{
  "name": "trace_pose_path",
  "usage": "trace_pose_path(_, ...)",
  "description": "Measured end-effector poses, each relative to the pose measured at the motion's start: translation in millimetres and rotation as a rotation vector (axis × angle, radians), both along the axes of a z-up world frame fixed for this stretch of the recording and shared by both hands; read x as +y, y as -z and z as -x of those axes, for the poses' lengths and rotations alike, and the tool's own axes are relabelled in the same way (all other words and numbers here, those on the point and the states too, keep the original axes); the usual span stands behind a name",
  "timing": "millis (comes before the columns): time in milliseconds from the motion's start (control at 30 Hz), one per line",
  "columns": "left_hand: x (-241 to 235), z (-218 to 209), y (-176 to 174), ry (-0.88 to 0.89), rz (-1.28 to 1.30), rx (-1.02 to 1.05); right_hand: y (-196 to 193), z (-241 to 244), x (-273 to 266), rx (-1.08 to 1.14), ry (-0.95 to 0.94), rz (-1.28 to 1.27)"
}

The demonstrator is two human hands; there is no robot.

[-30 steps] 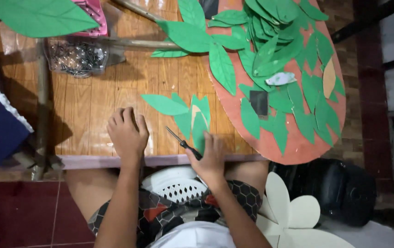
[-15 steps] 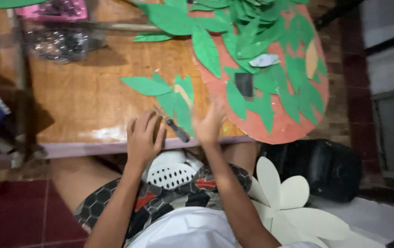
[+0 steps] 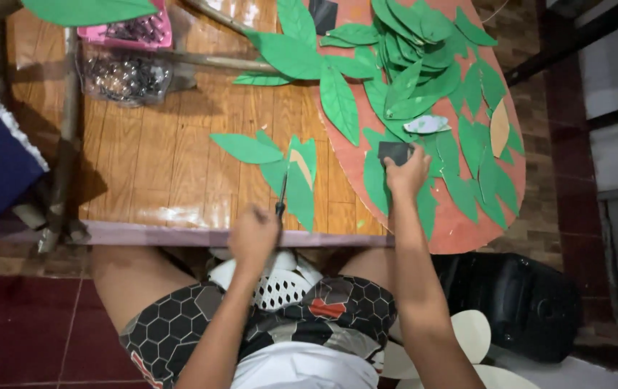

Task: Attaching green paper leaves to a larger craft structure to simulate a tree or plant.

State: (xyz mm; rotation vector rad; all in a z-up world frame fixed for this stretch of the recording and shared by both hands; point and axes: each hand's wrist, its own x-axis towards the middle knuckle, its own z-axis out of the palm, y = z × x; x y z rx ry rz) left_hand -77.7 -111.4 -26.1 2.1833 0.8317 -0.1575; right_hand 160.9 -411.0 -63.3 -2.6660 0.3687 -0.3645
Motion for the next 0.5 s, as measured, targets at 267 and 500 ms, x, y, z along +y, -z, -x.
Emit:
trace_pose_path(267, -9.6, 11.7, -40.3, 0.311, -0.258, 0.016, -6.3, 9.1, -19.2, -0.116, -0.049, -0.519)
trace_pose_path(500, 45.1, 21.4, -94.0, 0.087, 0.177, 0.098, -142.1, 157.1, -3.6, -0.162, 0.076, -1.637)
